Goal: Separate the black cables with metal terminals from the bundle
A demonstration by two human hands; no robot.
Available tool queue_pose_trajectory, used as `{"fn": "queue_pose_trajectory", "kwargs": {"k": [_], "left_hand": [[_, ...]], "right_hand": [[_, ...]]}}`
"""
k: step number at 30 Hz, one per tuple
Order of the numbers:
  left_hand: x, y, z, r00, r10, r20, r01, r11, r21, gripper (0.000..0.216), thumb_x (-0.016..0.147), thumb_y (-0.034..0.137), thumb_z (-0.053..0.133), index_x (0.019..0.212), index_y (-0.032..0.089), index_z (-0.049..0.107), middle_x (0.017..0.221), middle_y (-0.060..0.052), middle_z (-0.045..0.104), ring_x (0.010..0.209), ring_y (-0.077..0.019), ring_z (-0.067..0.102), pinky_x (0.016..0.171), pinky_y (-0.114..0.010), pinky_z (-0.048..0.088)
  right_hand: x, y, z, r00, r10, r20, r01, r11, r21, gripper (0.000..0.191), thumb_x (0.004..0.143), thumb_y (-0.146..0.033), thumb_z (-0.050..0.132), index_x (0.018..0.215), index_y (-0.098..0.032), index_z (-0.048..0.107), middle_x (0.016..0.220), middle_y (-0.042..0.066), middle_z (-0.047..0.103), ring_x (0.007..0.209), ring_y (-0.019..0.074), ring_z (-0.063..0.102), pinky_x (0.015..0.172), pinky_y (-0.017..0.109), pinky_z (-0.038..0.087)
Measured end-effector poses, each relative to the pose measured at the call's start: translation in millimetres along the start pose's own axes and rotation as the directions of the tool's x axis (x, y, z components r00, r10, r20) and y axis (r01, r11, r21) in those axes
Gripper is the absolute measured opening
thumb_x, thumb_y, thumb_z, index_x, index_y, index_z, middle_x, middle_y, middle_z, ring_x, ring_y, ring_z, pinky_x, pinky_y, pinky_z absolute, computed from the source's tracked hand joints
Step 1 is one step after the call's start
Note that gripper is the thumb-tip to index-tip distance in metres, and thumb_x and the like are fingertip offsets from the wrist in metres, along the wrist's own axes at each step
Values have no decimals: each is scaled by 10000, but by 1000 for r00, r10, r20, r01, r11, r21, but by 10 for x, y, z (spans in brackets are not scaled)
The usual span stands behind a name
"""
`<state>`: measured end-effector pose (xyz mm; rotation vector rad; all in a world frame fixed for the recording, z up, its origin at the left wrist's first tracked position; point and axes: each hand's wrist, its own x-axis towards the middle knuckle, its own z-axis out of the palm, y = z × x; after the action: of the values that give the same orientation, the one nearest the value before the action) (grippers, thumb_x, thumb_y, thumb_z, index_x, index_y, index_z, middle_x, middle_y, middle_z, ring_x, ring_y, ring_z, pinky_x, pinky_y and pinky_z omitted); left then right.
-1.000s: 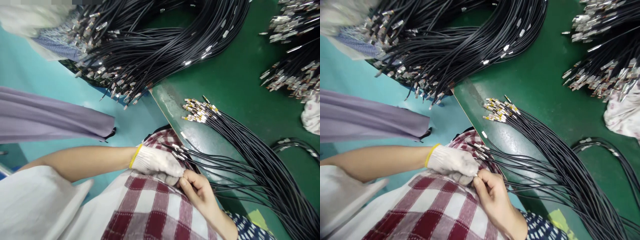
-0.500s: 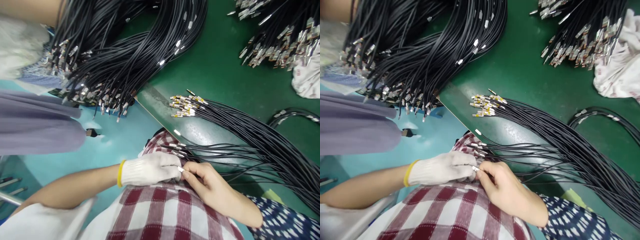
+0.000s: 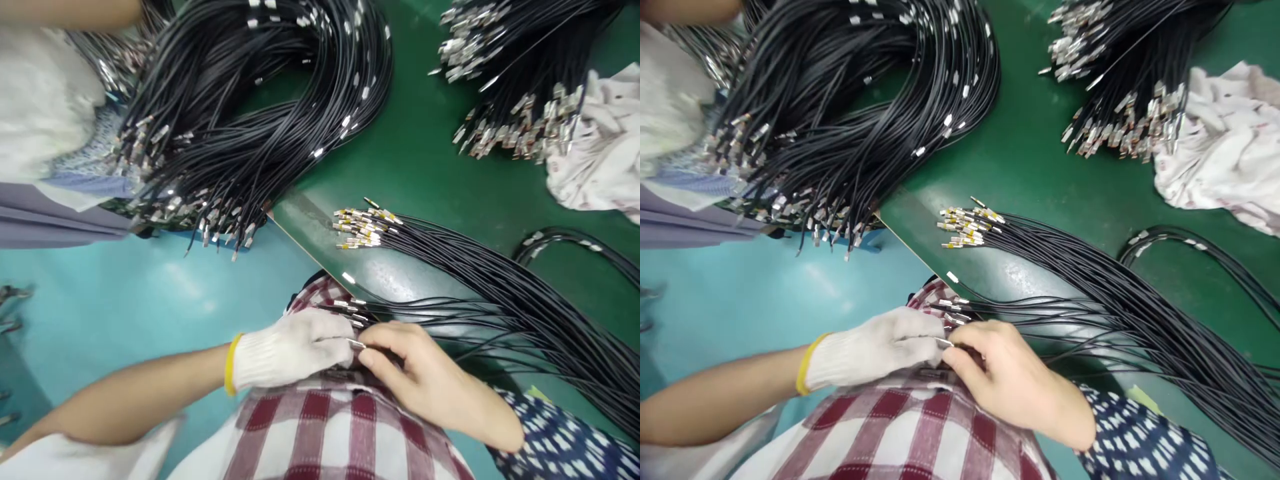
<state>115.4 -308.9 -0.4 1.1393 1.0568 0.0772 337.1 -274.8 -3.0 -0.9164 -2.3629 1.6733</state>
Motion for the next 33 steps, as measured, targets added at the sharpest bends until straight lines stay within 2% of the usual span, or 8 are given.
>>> {"fn": "queue_pose_trajectory", "kwargs": {"k": [2, 4, 7, 9, 14, 20, 29, 33], "left_hand": [[13, -31, -108, 990, -102, -94, 109, 992, 68, 246, 911, 357, 447, 743, 188, 508, 710, 37, 456, 679, -116, 433, 612, -219, 324], [52, -97, -197, 945, -258, -202, 293, 941, 170, 277, 916, 399, 421, 761, 201, 535, 685, 36, 470, 636, -123, 433, 583, -239, 300], [110, -175, -257, 837, -319, -444, 476, 826, 304, 320, 937, 396, 352, 742, 216, 532, 696, 26, 515, 656, -143, 475, 586, -264, 277], [124, -168, -255, 805, -236, -545, 460, 828, 322, 323, 942, 374, 340, 716, 216, 508, 721, 24, 535, 702, -149, 495, 614, -269, 296], [163, -4, -206, 816, -24, -577, 210, 943, 259, 296, 940, 301, 357, 750, 230, 573, 800, 37, 617, 786, -146, 545, 724, -270, 364], [334, 117, -127, 818, -10, -575, 61, 996, 68, 184, 919, 378, 490, 983, 277, 630, 900, 66, 662, 836, -138, 583, 747, -254, 393], [181, 71, 72, 913, 113, -392, -77, 991, 107, 239, 949, 283, 451, 771, 204, 588, 771, 51, 579, 744, -102, 511, 728, -238, 376], [73, 58, 122, 981, -34, -188, -5, 979, -205, 240, 935, 299, 459, 753, 190, 572, 688, 53, 527, 648, -90, 470, 628, -227, 376]], "right_hand": [[104, 112, -180, 976, -105, -190, 56, 968, -244, 200, 1005, -324, 522, 1054, -191, 663, 942, 46, 732, 795, 168, 656, 771, 294, 448], [219, 284, -352, 895, -188, -404, -90, 811, -578, 190, 981, -318, 566, 1027, -174, 681, 969, 86, 738, 860, 225, 656, 770, 341, 420], [356, 543, -520, 855, -277, -439, -248, 524, -815, 149, 946, -284, 618, 1006, -169, 693, 1002, 107, 729, 864, 251, 634, 696, 351, 378], [399, 644, -562, 838, -353, -417, -235, 456, -858, 108, 951, -242, 605, 945, -178, 692, 954, 76, 734, 821, 226, 629, 675, 345, 362], [340, 650, -561, 819, -355, -451, -159, 616, -772, 108, 937, -248, 636, 852, -183, 651, 879, 34, 723, 787, 193, 640, 672, 328, 366], [117, 574, -525, 819, -333, -468, -8, 808, -590, 122, 926, -226, 655, 835, -183, 585, 831, 27, 692, 770, 175, 632, 720, 316, 384], [21, 168, -218, 992, -89, -89, 55, 943, -328, 238, 1022, -330, 450, 975, -184, 633, 853, 51, 671, 739, 189, 589, 716, 335, 372], [12, 33, -144, 995, 70, 72, -65, 996, -69, 314, 1050, -282, 387, 845, -201, 610, 732, -4, 630, 686, 145, 568, 719, 293, 386]]}}
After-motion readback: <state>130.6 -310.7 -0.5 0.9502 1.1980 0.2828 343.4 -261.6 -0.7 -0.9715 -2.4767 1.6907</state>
